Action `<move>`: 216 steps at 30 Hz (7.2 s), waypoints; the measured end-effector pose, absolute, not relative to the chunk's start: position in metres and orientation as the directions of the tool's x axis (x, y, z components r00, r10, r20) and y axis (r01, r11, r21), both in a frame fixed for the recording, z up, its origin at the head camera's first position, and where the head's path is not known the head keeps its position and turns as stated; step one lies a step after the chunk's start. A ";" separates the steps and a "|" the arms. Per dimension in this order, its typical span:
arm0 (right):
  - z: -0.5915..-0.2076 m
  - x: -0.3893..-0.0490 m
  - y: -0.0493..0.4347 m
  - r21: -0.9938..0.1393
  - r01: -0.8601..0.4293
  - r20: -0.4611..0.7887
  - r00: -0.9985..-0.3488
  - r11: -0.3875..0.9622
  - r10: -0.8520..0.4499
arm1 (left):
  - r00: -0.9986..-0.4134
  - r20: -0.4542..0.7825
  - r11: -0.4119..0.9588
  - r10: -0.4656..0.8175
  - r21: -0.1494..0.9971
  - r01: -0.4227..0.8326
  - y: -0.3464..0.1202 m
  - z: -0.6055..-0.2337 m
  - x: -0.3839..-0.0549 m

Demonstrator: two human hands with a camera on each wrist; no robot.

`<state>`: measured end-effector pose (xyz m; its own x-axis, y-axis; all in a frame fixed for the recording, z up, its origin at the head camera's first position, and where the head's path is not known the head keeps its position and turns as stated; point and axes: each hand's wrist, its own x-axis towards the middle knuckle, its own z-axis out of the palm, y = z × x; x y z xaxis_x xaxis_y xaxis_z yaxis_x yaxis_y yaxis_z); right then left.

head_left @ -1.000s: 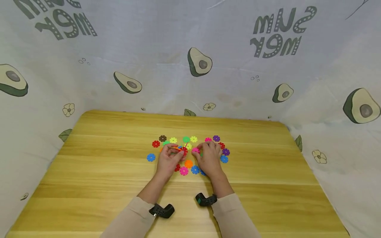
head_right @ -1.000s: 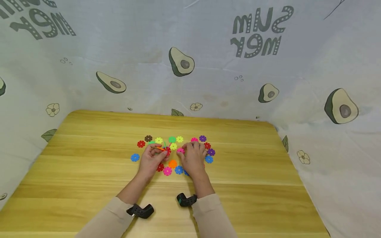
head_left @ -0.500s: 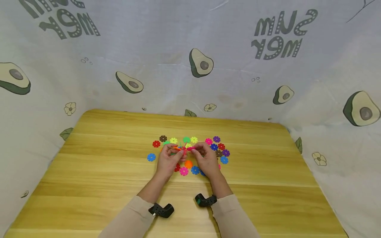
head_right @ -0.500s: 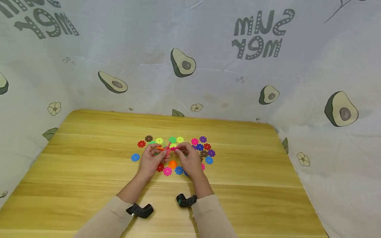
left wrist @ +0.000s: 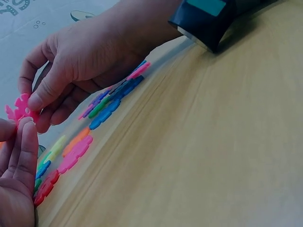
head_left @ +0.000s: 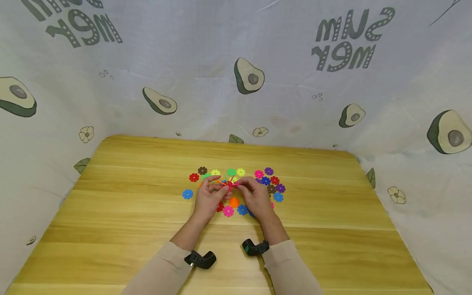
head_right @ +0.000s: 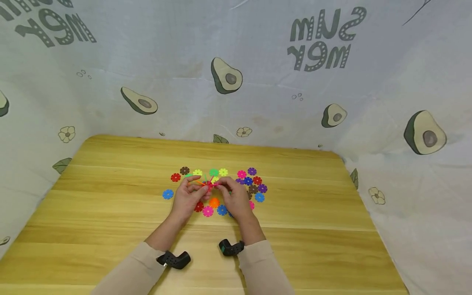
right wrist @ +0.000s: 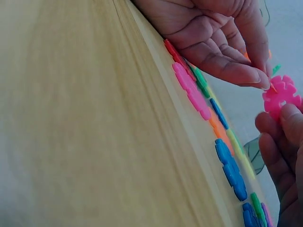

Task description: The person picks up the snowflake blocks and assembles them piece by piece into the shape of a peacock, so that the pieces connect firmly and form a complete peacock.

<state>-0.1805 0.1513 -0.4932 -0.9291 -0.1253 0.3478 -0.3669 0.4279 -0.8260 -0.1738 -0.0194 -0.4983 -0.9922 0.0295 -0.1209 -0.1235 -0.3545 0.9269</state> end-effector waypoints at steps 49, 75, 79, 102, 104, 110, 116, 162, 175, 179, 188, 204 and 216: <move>-0.484 -0.179 0.148 -0.810 -0.254 0.217 -0.967 0.529 -0.133 | -0.991 -0.044 -0.241 0.125 0.968 -0.074 -0.024 -0.497 -0.173; -0.471 -0.179 0.153 -0.564 -0.155 -0.064 -0.971 0.811 -0.231 | -0.996 -0.081 -0.279 0.024 0.956 -0.084 -0.021 -0.498 -0.173; -0.474 -0.179 0.153 -0.654 -0.115 -0.004 -0.988 0.748 -0.156 | -0.996 -0.088 -0.311 0.011 0.946 -0.087 -0.021 -0.498 -0.172; -0.487 -0.179 0.150 -0.932 -0.143 0.120 -0.989 0.333 -0.090 | -0.996 -0.089 -0.346 -0.010 0.935 -0.080 -0.020 -0.498 -0.172; -0.487 -0.179 0.149 -0.937 -0.140 0.117 -0.989 0.319 -0.089 | -0.996 -0.087 -0.349 -0.003 0.934 -0.080 -0.020 -0.499 -0.172; -0.488 -0.179 0.147 -0.935 -0.161 0.157 -0.987 0.317 -0.039 | -0.996 -0.085 -0.351 0.016 0.933 -0.085 -0.021 -0.497 -0.172; -0.490 -0.177 0.147 -0.929 -0.209 0.210 -0.977 0.305 -0.029 | -0.996 -0.089 -0.312 0.020 0.946 -0.090 -0.022 -0.496 -0.169; -0.484 -0.183 0.139 -0.924 -0.378 0.381 -0.900 0.058 0.210 | -0.997 -0.012 -0.213 0.072 0.977 -0.027 -0.022 -0.499 -0.164; -0.482 -0.178 0.137 -0.930 -0.359 0.367 -0.923 0.081 0.117 | -0.994 -0.065 -0.193 0.089 0.978 -0.081 -0.022 -0.498 -0.163; -0.483 -0.178 0.138 -0.913 -0.392 0.404 -0.907 0.110 0.118 | -0.992 -0.064 -0.199 0.106 0.976 -0.084 -0.022 -0.496 -0.162; -0.484 -0.178 0.139 -0.901 -0.415 0.424 -0.904 0.127 0.052 | -0.990 -0.102 -0.200 0.101 0.972 -0.121 -0.023 -0.497 -0.163; -0.481 -0.177 0.136 -0.924 -0.344 0.355 -0.934 0.170 0.041 | -0.989 -0.113 -0.188 0.093 0.974 -0.129 -0.025 -0.498 -0.164; -0.474 -0.186 0.168 -0.952 -0.247 0.272 -0.954 0.182 0.127 | -0.989 -0.099 -0.241 0.113 0.963 -0.124 -0.023 -0.497 -0.163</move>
